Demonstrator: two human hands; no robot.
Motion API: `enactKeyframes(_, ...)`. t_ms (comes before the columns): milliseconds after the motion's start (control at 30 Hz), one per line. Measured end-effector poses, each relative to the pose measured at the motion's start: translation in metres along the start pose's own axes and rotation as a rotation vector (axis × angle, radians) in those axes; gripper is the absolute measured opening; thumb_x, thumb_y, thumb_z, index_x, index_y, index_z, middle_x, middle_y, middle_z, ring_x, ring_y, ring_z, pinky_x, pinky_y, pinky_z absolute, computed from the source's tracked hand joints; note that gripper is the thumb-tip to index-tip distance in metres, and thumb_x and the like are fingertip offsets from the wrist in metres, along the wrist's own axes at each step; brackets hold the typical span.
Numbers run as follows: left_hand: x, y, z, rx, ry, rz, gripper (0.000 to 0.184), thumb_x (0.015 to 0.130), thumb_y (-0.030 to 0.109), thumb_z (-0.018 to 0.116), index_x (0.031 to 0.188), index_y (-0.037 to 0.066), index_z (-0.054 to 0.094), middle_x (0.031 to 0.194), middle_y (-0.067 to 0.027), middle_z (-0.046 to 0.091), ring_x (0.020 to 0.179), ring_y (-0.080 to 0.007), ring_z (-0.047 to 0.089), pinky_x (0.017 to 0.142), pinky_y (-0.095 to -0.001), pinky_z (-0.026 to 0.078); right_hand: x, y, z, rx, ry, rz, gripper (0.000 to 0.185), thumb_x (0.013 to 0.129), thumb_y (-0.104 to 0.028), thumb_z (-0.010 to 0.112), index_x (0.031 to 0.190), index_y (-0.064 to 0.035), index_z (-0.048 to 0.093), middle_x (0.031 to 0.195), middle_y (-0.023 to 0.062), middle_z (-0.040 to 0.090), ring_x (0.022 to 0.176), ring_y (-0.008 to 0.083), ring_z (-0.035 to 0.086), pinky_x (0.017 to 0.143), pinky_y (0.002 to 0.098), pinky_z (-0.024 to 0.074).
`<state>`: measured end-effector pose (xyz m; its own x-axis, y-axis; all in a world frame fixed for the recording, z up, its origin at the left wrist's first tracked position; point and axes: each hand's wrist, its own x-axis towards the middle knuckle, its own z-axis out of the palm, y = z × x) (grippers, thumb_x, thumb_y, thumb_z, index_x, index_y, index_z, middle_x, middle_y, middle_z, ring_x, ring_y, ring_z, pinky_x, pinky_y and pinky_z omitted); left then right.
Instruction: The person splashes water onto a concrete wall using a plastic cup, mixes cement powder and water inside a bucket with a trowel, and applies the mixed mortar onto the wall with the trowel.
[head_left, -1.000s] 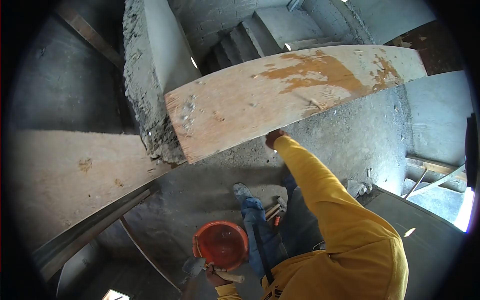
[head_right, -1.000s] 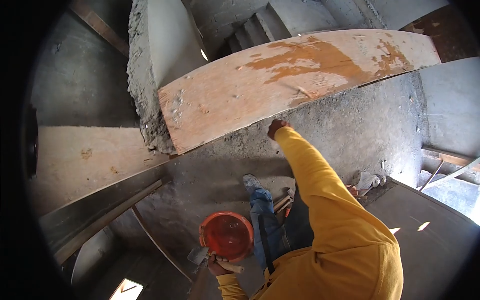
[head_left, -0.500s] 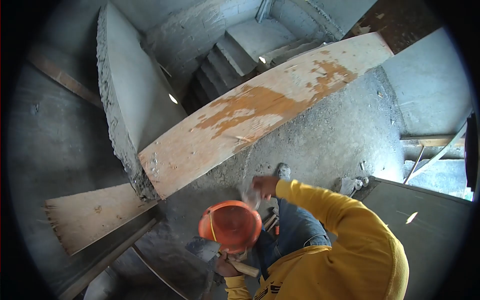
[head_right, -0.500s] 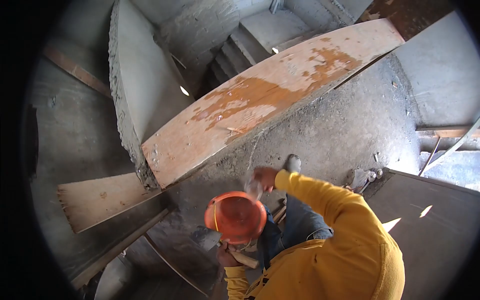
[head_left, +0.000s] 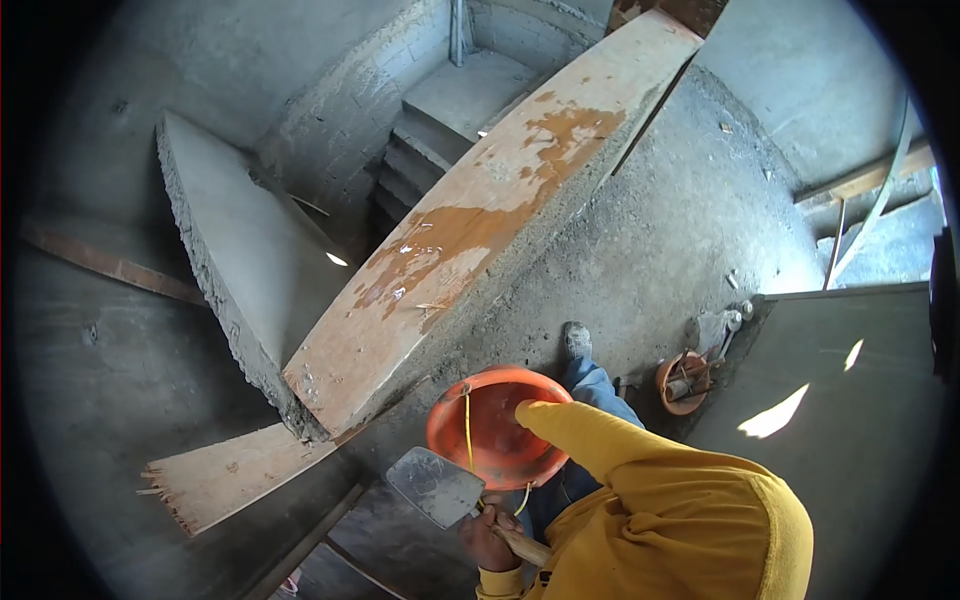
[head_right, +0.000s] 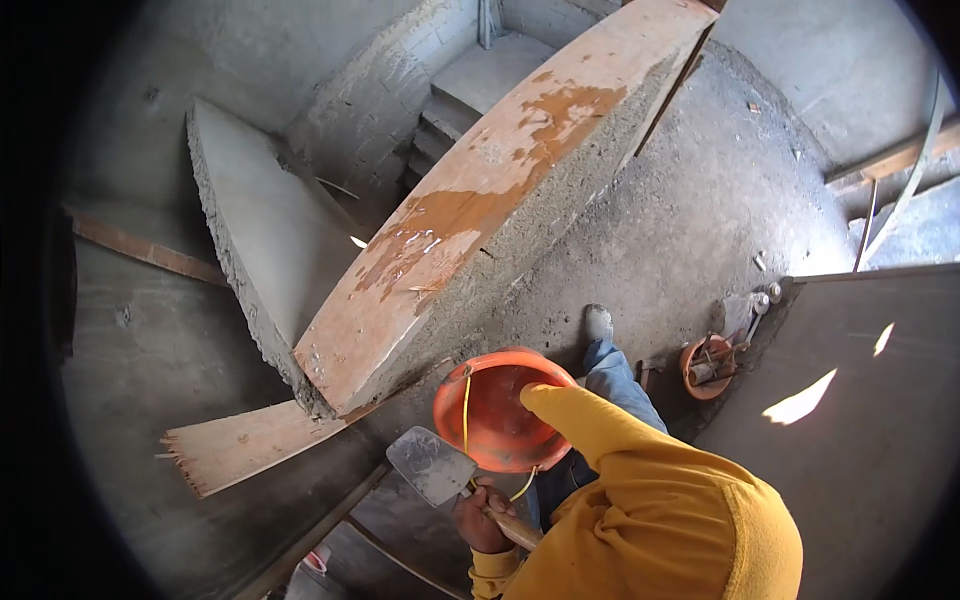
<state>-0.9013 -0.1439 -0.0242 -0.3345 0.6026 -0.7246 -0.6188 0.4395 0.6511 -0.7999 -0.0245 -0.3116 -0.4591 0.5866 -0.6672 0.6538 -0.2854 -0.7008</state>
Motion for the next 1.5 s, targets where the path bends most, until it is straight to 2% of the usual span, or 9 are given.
enactKeyframes(100, 0.011, -0.008, -0.013, -0.025, -0.028, -0.001, 0.021, 0.094, 0.012, 0.048, 0.104, -0.003, 0.059, 0.062, -0.0074, 0.055, 0.051, -0.0200, 0.054, 0.050, -0.0321, 0.052, 0.000, 0.006, 0.004, -0.076, 0.338, -0.179, 0.032, 0.098, -0.022, 0.053, 0.123, -0.0062, 0.063, 0.109, 0.0226, 0.069, 0.105, 0.0369, 0.067, 0.086, 0.0454, 0.0572)
enactKeyframes(267, 0.050, -0.019, -0.019, -0.033, -0.076, -0.046, 0.024, 0.093, 0.014, 0.048, 0.105, -0.003, 0.060, 0.062, -0.0080, 0.054, 0.052, -0.0218, 0.055, 0.051, -0.0346, 0.051, -0.004, 0.028, 0.003, -0.188, 0.300, -0.212, 0.028, 0.090, -0.016, 0.059, 0.115, -0.0077, 0.069, 0.113, 0.0236, 0.068, 0.109, 0.0411, 0.065, 0.097, 0.0459, 0.0512)
enactKeyframes(300, 0.061, -0.024, -0.022, 0.012, -0.057, -0.029, 0.025, 0.093, 0.014, 0.048, 0.106, -0.003, 0.060, 0.062, -0.0080, 0.053, 0.052, -0.0224, 0.055, 0.052, -0.0352, 0.051, -0.033, 0.007, -0.011, -0.090, 0.483, -0.314, 0.024, 0.088, -0.015, 0.060, 0.109, -0.0071, 0.069, 0.112, 0.0220, 0.067, 0.105, 0.0412, 0.065, 0.093, 0.0479, 0.0522)
enactKeyframes(533, 0.127, -0.060, -0.075, 0.025, 0.166, -0.094, 0.021, 0.091, 0.017, 0.052, 0.100, 0.001, 0.062, 0.065, -0.0061, 0.053, 0.054, -0.0206, 0.053, 0.053, -0.0345, 0.050, -0.095, -0.020, -0.059, 0.178, 0.339, -0.396, 0.017, 0.088, -0.016, 0.063, 0.102, -0.0065, 0.068, 0.104, 0.0204, 0.067, 0.092, 0.0381, 0.069, 0.081, 0.0434, 0.0559)
enactKeyframes(767, 0.132, -0.050, -0.108, -0.140, 0.267, -0.085, 0.012, 0.093, 0.018, 0.054, 0.093, 0.008, 0.060, 0.061, -0.0015, 0.052, 0.048, -0.0171, 0.050, 0.047, -0.0315, 0.048, -0.020, -0.019, -0.105, 0.069, 0.642, 0.078, 0.024, 0.093, -0.027, 0.063, 0.100, -0.0048, 0.066, 0.099, 0.0298, 0.068, 0.102, 0.0468, 0.066, 0.086, 0.0514, 0.0534)
enactKeyframes(1100, 0.114, -0.035, -0.098, -0.087, 0.334, -0.087, 0.012, 0.093, 0.018, 0.050, 0.085, 0.011, 0.056, 0.055, 0.0004, 0.050, 0.046, -0.0146, 0.047, 0.045, -0.0286, 0.043, 0.016, -0.010, -0.143, 0.054, 0.593, -0.196, 0.017, 0.093, -0.019, 0.063, 0.103, -0.0058, 0.066, 0.115, 0.0183, 0.061, 0.104, 0.0415, 0.064, 0.091, 0.0478, 0.0522)
enactKeyframes(1200, 0.121, -0.033, -0.091, -0.131, 0.271, -0.117, 0.014, 0.094, 0.019, 0.049, 0.085, 0.011, 0.056, 0.058, -0.0007, 0.051, 0.048, -0.0160, 0.049, 0.047, -0.0302, 0.045, 0.004, 0.024, -0.146, 0.084, 0.623, -0.103, 0.018, 0.093, -0.021, 0.064, 0.104, -0.0063, 0.067, 0.112, 0.0202, 0.066, 0.101, 0.0417, 0.066, 0.089, 0.0482, 0.0529)
enactKeyframes(1400, 0.135, -0.044, -0.059, -0.112, 0.168, -0.140, 0.017, 0.094, 0.022, 0.051, 0.086, 0.009, 0.057, 0.060, -0.0017, 0.051, 0.050, -0.0182, 0.051, 0.050, -0.0324, 0.048, 0.041, 0.089, -0.227, 0.136, 0.614, 0.565, 0.033, 0.096, -0.032, 0.060, 0.114, -0.0053, 0.067, 0.109, 0.0264, 0.071, 0.109, 0.0461, 0.066, 0.092, 0.0501, 0.0540)
enactKeyframes(1500, 0.135, -0.049, -0.031, -0.041, 0.183, -0.163, 0.016, 0.093, 0.022, 0.053, 0.087, 0.008, 0.057, 0.061, -0.0019, 0.051, 0.051, -0.0183, 0.051, 0.050, -0.0327, 0.048, 0.065, 0.095, -0.289, 0.230, 0.733, 0.576, 0.035, 0.096, -0.033, 0.059, 0.117, -0.0061, 0.065, 0.114, 0.0275, 0.069, 0.110, 0.0454, 0.066, 0.093, 0.0514, 0.0533)
